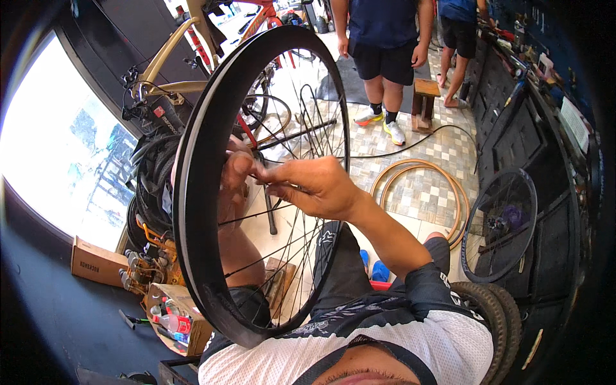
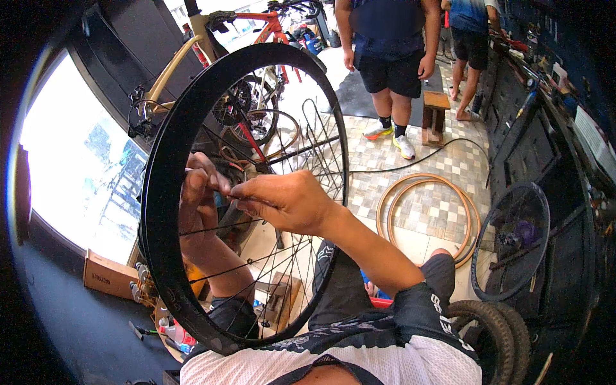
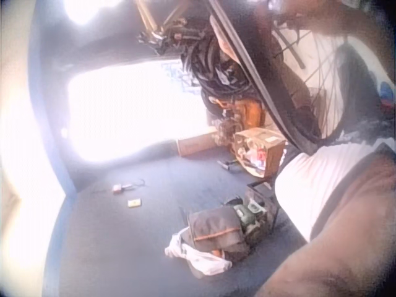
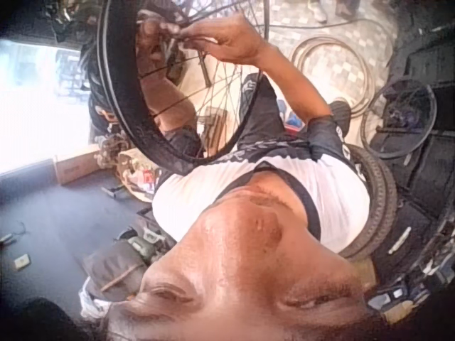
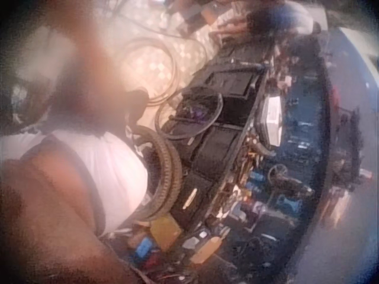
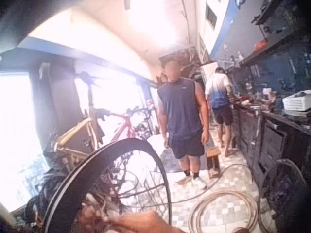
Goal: The person laces a bicycle wheel by threading spokes through the rim and hub, adjusting tension by hand. The wheel is held upright and rotated as needed while the person works through the spoke pattern.
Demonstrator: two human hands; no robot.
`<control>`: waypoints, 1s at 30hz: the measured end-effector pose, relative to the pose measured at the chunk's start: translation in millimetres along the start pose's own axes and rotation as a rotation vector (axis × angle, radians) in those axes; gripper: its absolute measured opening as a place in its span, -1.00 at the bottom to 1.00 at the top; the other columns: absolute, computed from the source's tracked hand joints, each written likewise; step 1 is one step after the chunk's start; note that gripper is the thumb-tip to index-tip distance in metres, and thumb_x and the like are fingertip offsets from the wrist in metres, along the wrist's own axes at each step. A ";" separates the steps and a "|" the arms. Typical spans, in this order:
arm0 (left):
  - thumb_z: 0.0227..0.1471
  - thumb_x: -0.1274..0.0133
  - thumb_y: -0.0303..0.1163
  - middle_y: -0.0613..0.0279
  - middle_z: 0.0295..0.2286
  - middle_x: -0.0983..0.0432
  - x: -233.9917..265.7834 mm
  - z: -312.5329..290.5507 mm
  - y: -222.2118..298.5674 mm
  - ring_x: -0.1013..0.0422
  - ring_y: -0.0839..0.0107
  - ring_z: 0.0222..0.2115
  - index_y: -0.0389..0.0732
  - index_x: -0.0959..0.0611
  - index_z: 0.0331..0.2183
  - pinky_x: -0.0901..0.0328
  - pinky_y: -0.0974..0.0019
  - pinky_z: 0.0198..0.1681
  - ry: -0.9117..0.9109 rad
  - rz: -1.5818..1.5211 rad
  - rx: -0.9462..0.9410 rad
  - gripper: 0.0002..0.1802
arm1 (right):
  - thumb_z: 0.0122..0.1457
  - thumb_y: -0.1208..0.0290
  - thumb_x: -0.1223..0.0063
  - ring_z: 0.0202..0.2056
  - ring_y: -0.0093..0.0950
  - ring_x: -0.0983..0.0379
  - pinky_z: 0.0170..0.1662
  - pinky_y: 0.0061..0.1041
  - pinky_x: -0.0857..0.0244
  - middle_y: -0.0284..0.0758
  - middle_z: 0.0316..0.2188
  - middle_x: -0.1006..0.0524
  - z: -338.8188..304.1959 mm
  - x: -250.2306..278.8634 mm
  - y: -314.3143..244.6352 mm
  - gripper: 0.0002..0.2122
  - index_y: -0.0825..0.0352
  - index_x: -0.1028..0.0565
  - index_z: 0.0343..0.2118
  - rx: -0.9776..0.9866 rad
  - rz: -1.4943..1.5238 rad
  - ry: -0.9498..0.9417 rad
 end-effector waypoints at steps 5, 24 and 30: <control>0.32 -0.17 -0.25 0.07 -0.23 -0.51 -4.6 -14.6 -5.1 -0.54 0.36 -0.27 -0.37 -0.52 0.06 -0.56 0.16 -0.23 0.180 -0.014 -0.075 -0.55 | 0.20 0.52 -0.34 -0.28 -0.29 -0.72 -0.23 -0.45 -0.56 -0.20 -0.27 -0.72 0.3 -6.2 11.2 -0.77 0.33 -0.67 -0.07 -0.007 0.118 -0.027; 0.11 -0.40 -0.16 0.09 -0.14 -0.50 0.7 -5.3 -3.3 -0.52 0.34 -0.20 -0.34 -0.59 0.06 -0.52 0.22 -0.16 0.132 0.006 0.024 -0.38 | 0.24 0.44 -0.27 -0.21 -0.24 -0.72 -0.17 -0.37 -0.54 -0.19 -0.24 -0.72 10.1 -1.8 12.2 -0.78 0.28 -0.66 -0.06 -0.107 0.132 -0.159; 0.14 -0.36 -0.13 0.11 -0.15 -0.50 -14.9 -7.2 -0.4 -0.50 0.37 -0.20 -0.34 -0.59 0.06 -0.50 0.22 -0.18 0.237 0.131 -0.061 -0.39 | 0.21 0.56 -0.34 -0.27 -0.43 -0.71 -0.21 -0.50 -0.52 -0.22 -0.28 -0.73 5.2 -1.6 16.4 -0.81 0.38 -0.68 -0.11 -0.107 0.170 -0.130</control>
Point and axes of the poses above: each hand's wrist, its own z-axis towards the middle knuckle, its own x-axis out of the back of the hand, y = z × x, the point moved 6 cm from there along z, towards the middle knuckle
